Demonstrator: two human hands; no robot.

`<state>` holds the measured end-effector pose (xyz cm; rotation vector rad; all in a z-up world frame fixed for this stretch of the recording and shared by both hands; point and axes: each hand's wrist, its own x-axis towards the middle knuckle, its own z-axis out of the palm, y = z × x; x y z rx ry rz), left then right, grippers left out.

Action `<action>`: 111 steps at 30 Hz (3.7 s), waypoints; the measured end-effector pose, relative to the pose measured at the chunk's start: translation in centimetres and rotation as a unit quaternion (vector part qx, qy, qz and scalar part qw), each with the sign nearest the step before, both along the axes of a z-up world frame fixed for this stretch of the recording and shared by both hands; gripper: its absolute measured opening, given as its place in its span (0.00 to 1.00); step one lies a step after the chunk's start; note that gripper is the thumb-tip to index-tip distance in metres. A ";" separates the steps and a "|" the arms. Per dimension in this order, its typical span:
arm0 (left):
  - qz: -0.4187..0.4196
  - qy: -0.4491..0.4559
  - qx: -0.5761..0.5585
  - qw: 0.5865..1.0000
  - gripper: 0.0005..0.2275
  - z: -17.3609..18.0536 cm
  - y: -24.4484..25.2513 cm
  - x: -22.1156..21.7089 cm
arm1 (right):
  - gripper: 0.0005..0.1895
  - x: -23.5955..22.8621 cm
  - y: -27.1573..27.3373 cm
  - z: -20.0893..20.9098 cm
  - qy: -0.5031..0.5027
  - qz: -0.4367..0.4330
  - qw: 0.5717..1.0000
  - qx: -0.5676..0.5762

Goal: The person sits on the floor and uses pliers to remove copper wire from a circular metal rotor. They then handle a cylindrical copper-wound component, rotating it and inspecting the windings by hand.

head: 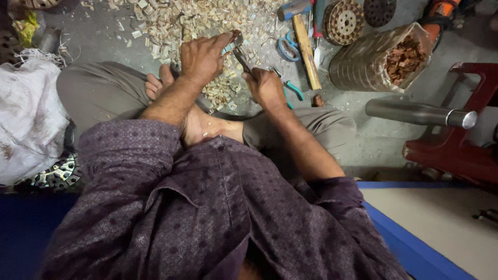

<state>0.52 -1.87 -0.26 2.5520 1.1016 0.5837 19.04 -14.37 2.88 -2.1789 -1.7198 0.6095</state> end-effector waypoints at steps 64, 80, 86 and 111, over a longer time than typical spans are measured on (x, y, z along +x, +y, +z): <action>0.052 -0.086 -0.087 0.991 0.21 2.0 -0.5 -1.1 | 0.19 2.3 -0.6 -1.3 0.368 -0.085 0.919 -0.115; 0.032 -0.045 -0.071 0.996 0.25 1.2 -0.5 -0.9 | 0.22 0.6 -0.2 1.7 0.321 -0.044 0.933 -0.156; 0.011 -0.007 -0.084 0.996 0.22 1.2 -0.5 -0.5 | 0.20 1.2 0.1 2.5 0.261 -0.053 0.949 -0.167; -0.017 -0.058 0.003 0.998 0.29 1.4 -0.4 -0.8 | 0.36 -0.3 -0.2 -2.4 0.075 -0.064 0.995 0.015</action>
